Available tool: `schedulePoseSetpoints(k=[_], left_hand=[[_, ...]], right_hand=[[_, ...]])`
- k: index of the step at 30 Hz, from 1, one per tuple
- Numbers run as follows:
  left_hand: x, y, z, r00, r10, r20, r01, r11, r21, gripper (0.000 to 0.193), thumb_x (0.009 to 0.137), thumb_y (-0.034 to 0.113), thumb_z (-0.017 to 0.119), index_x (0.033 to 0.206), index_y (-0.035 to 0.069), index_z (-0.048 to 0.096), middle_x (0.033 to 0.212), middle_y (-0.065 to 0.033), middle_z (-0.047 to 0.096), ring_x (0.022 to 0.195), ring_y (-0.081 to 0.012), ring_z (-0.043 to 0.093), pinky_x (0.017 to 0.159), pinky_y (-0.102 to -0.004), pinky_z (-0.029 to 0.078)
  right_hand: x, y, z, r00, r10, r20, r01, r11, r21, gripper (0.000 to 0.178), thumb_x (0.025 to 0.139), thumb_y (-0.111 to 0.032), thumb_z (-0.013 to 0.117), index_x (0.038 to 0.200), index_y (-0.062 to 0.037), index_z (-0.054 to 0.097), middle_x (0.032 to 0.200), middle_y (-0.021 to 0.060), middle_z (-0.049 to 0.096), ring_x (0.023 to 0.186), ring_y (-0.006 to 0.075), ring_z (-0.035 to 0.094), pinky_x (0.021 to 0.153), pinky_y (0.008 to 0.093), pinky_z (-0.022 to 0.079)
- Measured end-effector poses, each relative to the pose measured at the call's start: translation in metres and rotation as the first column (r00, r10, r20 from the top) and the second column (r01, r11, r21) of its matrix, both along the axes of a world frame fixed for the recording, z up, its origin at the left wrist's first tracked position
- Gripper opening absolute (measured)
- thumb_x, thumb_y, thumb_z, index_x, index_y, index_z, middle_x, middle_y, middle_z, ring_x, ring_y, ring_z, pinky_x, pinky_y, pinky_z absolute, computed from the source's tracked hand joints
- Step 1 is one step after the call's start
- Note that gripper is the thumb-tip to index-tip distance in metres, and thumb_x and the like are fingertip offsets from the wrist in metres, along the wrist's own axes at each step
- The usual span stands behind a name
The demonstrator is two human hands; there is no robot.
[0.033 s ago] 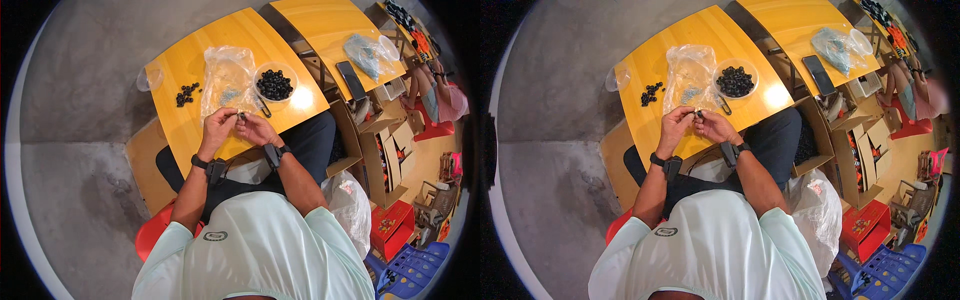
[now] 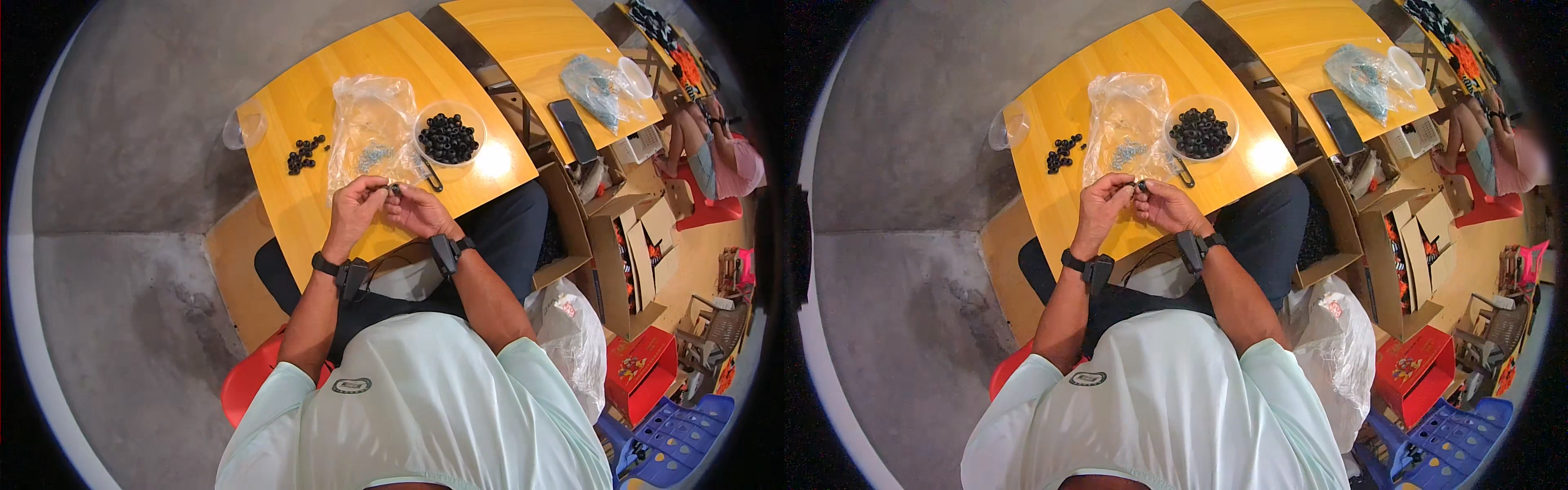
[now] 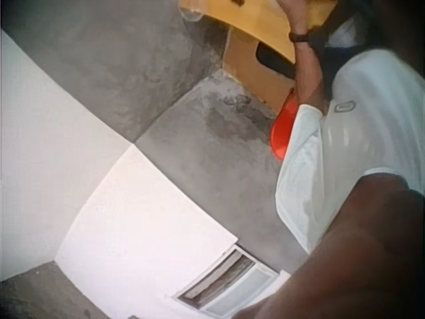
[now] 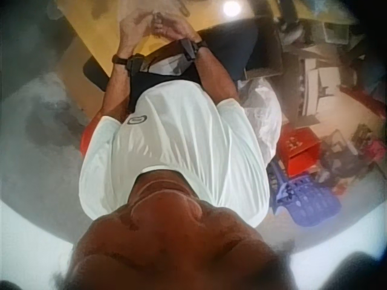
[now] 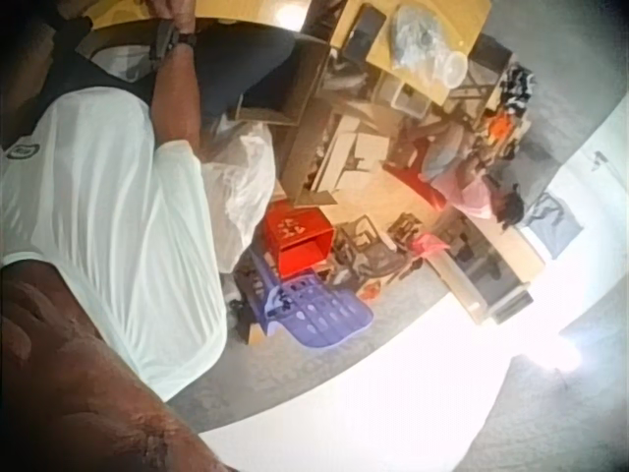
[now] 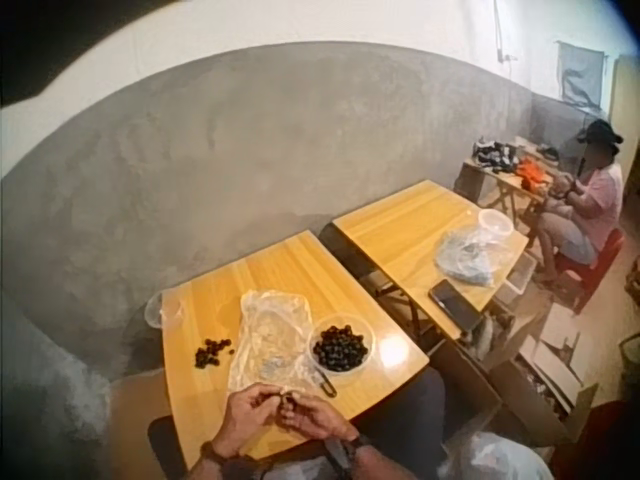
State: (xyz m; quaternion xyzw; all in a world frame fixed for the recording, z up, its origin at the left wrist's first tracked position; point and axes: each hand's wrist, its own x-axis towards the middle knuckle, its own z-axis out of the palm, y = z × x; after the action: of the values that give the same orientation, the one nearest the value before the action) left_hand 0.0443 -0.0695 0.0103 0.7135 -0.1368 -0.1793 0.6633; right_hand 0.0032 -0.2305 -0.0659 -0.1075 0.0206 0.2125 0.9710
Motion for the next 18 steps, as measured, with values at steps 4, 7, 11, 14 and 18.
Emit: schedulePoseSetpoints(k=[4,7,11,14,18], left_hand=[[0.0,0.0,0.003,0.999,-0.03,-0.032,0.029,0.999,-0.035,0.016,0.093,0.001,0.063,0.108,-0.002,0.067,0.09,-0.003,0.07,0.079,-0.0063,0.065,0.07,-0.0207,0.053],[0.001,0.0,0.003,0.999,-0.031,-0.007,0.031,0.999,-0.01,0.015,0.092,0.0,0.063,0.106,-0.003,0.068,0.09,-0.0022,0.07,0.081,-0.0064,0.065,0.071,-0.0208,0.053],[-0.001,-0.004,0.013,0.998,-0.033,0.055,0.031,0.999,0.034,0.014,0.091,-0.002,0.063,0.104,-0.004,0.068,0.091,-0.0018,0.067,0.081,-0.0076,0.066,0.071,-0.0208,0.053],[0.0,-0.003,0.015,0.996,-0.067,0.056,0.065,0.997,0.043,0.014,0.091,-0.002,0.063,0.104,-0.005,0.068,0.091,-0.0031,0.066,0.08,-0.0086,0.066,0.071,-0.0219,0.054],[0.0,-0.005,0.021,0.997,-0.075,0.011,0.074,0.995,0.065,0.013,0.092,-0.002,0.061,0.103,-0.006,0.067,0.091,-0.0045,0.065,0.077,-0.0104,0.067,0.069,-0.0233,0.056]], right_hand=[[0.0,0.0,-0.002,1.0,-0.003,0.002,0.003,1.0,-0.006,0.021,0.098,-0.026,0.06,0.102,-0.0059,0.061,0.086,0.0017,0.057,0.079,0.0158,0.053,0.071,0.0304,0.045],[-0.001,0.0,-0.002,0.999,-0.018,-0.034,0.018,1.0,-0.02,0.02,0.098,-0.025,0.06,0.102,-0.0055,0.062,0.086,0.0026,0.059,0.079,0.0164,0.054,0.071,0.031,0.045],[-0.001,0.0,-0.002,0.999,-0.026,-0.031,0.025,0.999,-0.019,0.019,0.098,-0.023,0.06,0.103,-0.005,0.062,0.086,0.0034,0.06,0.079,0.0166,0.055,0.071,0.0316,0.046],[-0.001,0.001,-0.002,0.999,-0.03,-0.03,0.029,0.999,-0.032,0.019,0.098,-0.023,0.059,0.104,-0.0049,0.062,0.086,0.0036,0.06,0.079,0.0166,0.055,0.071,0.0316,0.046],[0.0,0.0,-0.005,1.0,-0.027,-0.002,0.026,0.999,-0.036,0.02,0.099,-0.023,0.059,0.103,-0.0046,0.063,0.086,0.0038,0.06,0.08,0.0165,0.056,0.072,0.0314,0.046]])
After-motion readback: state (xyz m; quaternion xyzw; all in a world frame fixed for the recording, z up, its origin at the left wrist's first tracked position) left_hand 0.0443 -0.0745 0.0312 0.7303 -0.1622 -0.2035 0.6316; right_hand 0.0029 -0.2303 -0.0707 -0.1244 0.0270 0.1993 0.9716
